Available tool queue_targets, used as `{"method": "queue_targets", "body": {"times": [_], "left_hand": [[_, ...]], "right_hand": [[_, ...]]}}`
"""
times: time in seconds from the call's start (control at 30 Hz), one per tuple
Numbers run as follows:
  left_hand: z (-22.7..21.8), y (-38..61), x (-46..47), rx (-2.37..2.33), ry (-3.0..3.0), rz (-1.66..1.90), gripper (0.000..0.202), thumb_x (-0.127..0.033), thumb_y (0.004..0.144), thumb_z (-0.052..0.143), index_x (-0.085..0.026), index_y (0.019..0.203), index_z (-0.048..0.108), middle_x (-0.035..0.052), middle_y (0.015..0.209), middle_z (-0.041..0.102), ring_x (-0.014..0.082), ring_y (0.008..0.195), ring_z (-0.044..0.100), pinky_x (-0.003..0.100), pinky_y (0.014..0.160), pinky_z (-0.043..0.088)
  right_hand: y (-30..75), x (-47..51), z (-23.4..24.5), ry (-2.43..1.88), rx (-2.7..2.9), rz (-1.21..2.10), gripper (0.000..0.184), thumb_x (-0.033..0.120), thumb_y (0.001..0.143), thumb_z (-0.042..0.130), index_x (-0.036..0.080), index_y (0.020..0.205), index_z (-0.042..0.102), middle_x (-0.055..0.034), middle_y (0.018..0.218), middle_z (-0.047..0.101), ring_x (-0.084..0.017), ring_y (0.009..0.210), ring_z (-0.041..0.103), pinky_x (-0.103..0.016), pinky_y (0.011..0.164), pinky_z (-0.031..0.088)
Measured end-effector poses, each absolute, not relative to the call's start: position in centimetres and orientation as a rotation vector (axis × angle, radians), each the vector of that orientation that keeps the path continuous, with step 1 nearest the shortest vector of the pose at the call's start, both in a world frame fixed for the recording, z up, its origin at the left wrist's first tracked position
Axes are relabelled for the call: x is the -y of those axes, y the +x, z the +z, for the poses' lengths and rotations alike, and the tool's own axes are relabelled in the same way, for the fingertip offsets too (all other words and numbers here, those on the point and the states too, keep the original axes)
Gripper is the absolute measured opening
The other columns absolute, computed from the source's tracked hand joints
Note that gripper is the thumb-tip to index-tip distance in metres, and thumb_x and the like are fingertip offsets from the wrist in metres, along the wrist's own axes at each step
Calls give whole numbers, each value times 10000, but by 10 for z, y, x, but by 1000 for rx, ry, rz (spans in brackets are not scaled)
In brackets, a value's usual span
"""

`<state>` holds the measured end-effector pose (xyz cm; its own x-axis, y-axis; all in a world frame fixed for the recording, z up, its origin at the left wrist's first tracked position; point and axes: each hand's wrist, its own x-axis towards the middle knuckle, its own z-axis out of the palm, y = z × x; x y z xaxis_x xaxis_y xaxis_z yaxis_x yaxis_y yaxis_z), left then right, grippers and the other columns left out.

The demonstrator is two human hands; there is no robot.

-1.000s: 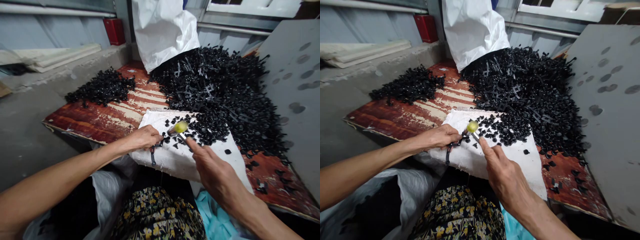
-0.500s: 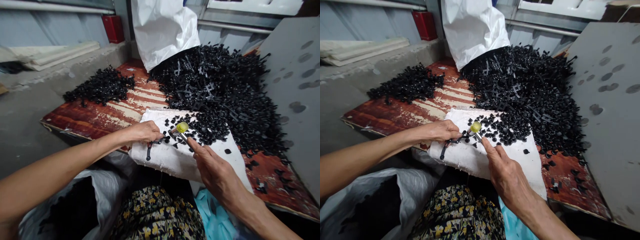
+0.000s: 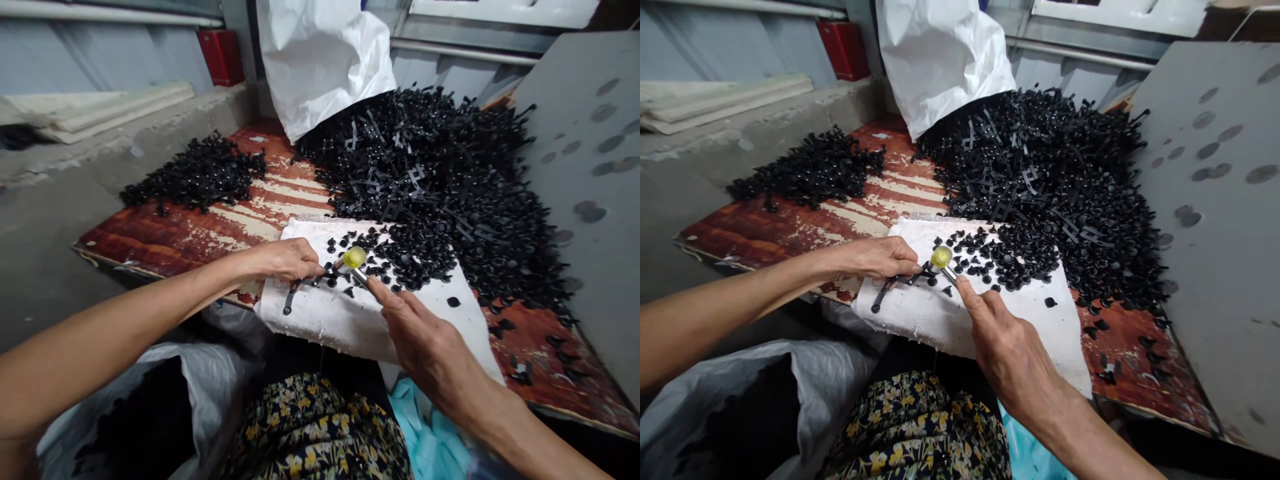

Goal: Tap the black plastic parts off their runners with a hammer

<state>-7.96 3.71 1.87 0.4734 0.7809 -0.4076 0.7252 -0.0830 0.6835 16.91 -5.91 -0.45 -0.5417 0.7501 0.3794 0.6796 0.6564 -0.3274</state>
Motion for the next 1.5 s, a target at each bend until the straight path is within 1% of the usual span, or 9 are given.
{"method": "queue_targets", "body": {"times": [0.3, 0.43, 0.57, 0.73, 0.97, 1.2, 1.27, 1.37, 1.5], "left_hand": [[23, -77, -39, -1254, 1896, 20, 335, -236, 783, 518, -185, 467, 420, -47, 413, 349, 74, 394, 292, 234, 413, 164], [19, -79, -40, -1221, 1895, 57, 335, -257, 778, 533, -187, 471, 420, -50, 415, 347, 73, 399, 292, 229, 416, 185], [14, -80, -40, -1230, 1892, 82, 338, -257, 745, 567, -183, 451, 417, -53, 408, 342, 68, 399, 270, 236, 419, 156], [7, -84, -39, -1250, 1878, 110, 346, -313, 755, 568, -185, 473, 414, -55, 424, 335, 72, 409, 269, 240, 436, 149], [19, -79, -24, -1063, 1968, 114, 349, -350, 832, 475, -178, 533, 427, -54, 493, 374, 74, 468, 302, 215, 460, 212], [35, -60, 5, -980, 2120, 157, 290, -311, 856, 488, -176, 600, 500, -52, 522, 391, 85, 504, 369, 217, 504, 252], [29, -64, 8, -1151, 2051, 365, 200, -383, 805, 594, -188, 761, 587, -31, 653, 534, 111, 615, 480, 211, 559, 321], [16, -71, 13, -1396, 1633, 730, 496, -475, 687, 721, -199, 1061, 547, 48, 980, 632, 160, 794, 581, 235, 624, 419], [8, -66, 19, -1189, 1029, 663, 484, -465, 633, 771, -153, 926, 544, 68, 903, 639, 149, 702, 618, 228, 511, 455]], "right_hand": [[167, 63, -1, -1100, 2444, 169, 690, -2, 873, 364, 237, 1516, 294, -56, 858, 582, -128, 490, 503, -255, 437, 485], [166, 63, -1, -1069, 2245, 175, 722, 6, 884, 417, 269, 1534, 243, -67, 925, 600, -151, 623, 574, -263, 561, 538], [167, 62, -2, -1075, 2417, 130, 680, 13, 873, 384, 252, 1506, 319, -37, 799, 582, -127, 459, 502, -237, 411, 469], [167, 63, -10, -1089, 2230, 150, 708, 32, 887, 408, 272, 1533, 247, -94, 948, 651, -206, 739, 671, -284, 583, 563], [155, 49, -4, -1207, 1961, 493, 448, 198, 923, 488, 200, 1371, 485, -85, 1006, 700, -184, 813, 679, -342, 781, 567], [129, 32, -5, -1132, 1554, 1313, 352, 328, 824, 626, 187, 1147, 635, 43, 617, 579, -119, 512, 535, -243, 487, 469], [127, 33, -3, -1141, 1456, 1379, 361, 341, 815, 633, 199, 1146, 630, 68, 588, 540, -76, 395, 416, -206, 374, 369], [127, 35, 0, -1190, 1277, 1402, 449, 357, 783, 666, 203, 1195, 579, 85, 608, 525, -52, 349, 337, -188, 310, 293], [121, 33, 0, -1196, 1239, 1365, 435, 365, 791, 662, 198, 1181, 567, 95, 582, 483, -58, 366, 359, -181, 314, 300]]}}
